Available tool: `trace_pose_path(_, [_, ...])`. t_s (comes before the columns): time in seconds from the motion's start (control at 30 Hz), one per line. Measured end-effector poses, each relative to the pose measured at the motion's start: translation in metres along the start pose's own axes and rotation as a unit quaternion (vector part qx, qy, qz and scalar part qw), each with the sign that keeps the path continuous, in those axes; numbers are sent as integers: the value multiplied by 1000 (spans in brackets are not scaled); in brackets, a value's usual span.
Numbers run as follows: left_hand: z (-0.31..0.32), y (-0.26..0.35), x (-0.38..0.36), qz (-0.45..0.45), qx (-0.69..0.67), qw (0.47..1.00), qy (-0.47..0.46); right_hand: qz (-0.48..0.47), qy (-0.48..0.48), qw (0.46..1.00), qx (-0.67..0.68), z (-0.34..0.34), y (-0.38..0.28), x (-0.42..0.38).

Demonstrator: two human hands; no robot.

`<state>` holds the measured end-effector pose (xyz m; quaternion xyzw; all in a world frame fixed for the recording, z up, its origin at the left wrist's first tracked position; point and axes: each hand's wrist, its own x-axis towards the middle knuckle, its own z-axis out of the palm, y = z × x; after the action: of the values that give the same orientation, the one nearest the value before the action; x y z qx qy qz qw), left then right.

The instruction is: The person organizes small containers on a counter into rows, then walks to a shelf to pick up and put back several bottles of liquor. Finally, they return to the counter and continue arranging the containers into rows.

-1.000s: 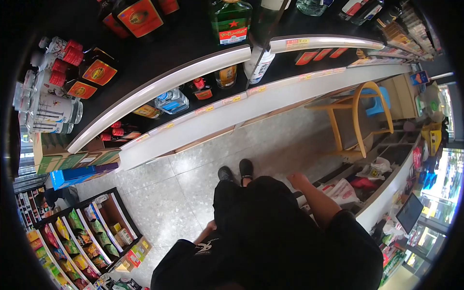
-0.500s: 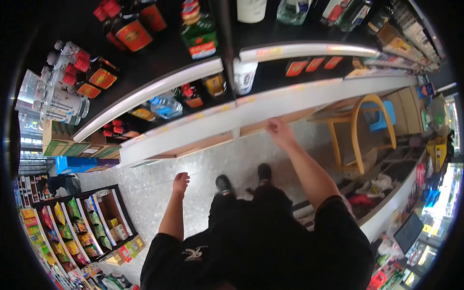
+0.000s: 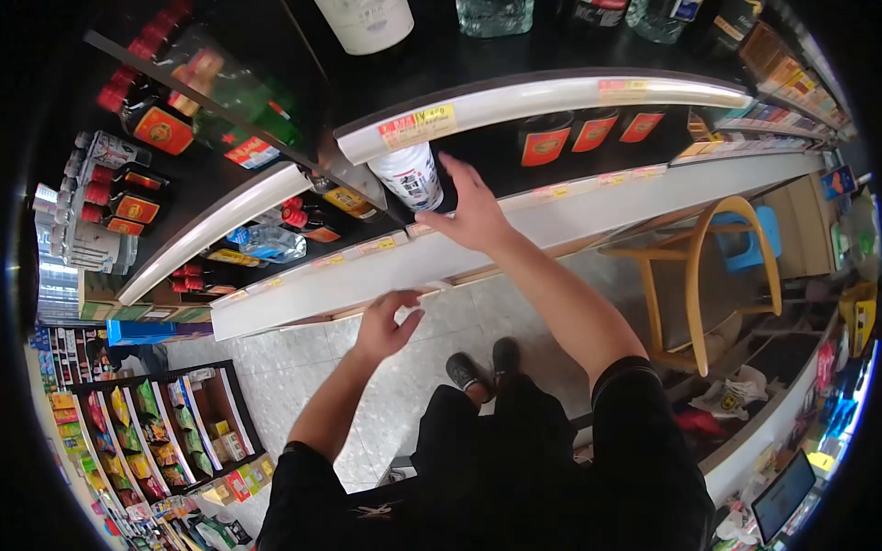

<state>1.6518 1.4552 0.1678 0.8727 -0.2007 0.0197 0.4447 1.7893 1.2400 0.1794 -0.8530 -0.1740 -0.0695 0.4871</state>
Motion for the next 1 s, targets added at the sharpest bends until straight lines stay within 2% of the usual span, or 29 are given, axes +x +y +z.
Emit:
trace_pose_path(0.07, [-2, -7, 23, 21, 21, 1000, -4, -19, 42, 997, 58, 4, 2, 14])
trace_pose_path(0.17, [2, -19, 52, 79, 36, 996, 16, -38, 64, 997, 36, 8, 4, 34])
trace_pose_path(0.2, [6, -24, 59, 126, 44, 991, 21, -48, 70, 996, 14, 9, 3, 39])
trace_pose_path(0.23, [9, -28, 66, 172, 53, 983, 26, -36, 61, 997, 12, 10, 2, 44])
trace_pose_path(0.27, [12, -31, 73, 172, 54, 983, 28, -39, 61, 997, 12, 11, 5, 48])
trace_pose_path(0.33, [14, -35, 87, 258, 49, 965, -11, -57, 27, 997, 35, 15, 12, 55])
trace_pose_path(0.4, [19, -39, 99, 294, 65, 953, -11, -80, 45, 994, 59, 21, 22, 60])
trace_pose_path(0.47, [23, -40, 111, 397, 90, 913, 9, -222, 123, 964, 84, 23, 30, 67])
trace_pose_path(0.5, [25, -40, 118, 443, 90, 892, 30, -287, 158, 928, 176, 28, 36, 79])
trace_pose_path(0.53, [26, -42, 121, 448, 95, 889, 34, -321, 162, 902, 238, 26, 32, 87])
trace_pose_path(0.6, [31, -47, 126, 523, 86, 848, 3, -346, 129, 891, 265, 14, 24, 98])
trace_pose_path(0.63, [36, -51, 128, 551, 86, 830, 5, -339, 114, 901, 244, 9, 19, 101])
trace_pose_path(0.73, [43, -60, 126, 581, 99, 808, -14, -360, 130, 900, 208, 13, 18, 102])
trace_pose_path(0.83, [48, -68, 125, 586, 87, 805, -32, -403, 198, 892, 47, 19, 23, 92])
trace_pose_path(0.87, [50, -69, 122, 588, 87, 803, -35, -335, 154, 929, 25, 17, 20, 80])
trace_pose_path(0.93, [49, -69, 124, 557, 57, 828, -38, -403, 119, 906, 48, 18, 20, 87])
trace_pose_path(0.97, [48, -71, 125, 550, 59, 833, -24, -423, 145, 894, 33, 20, 19, 85])
trace_pose_path(1.0, [47, -73, 123, 538, 56, 841, -12, -401, 164, 901, 1, 23, 8, 63])
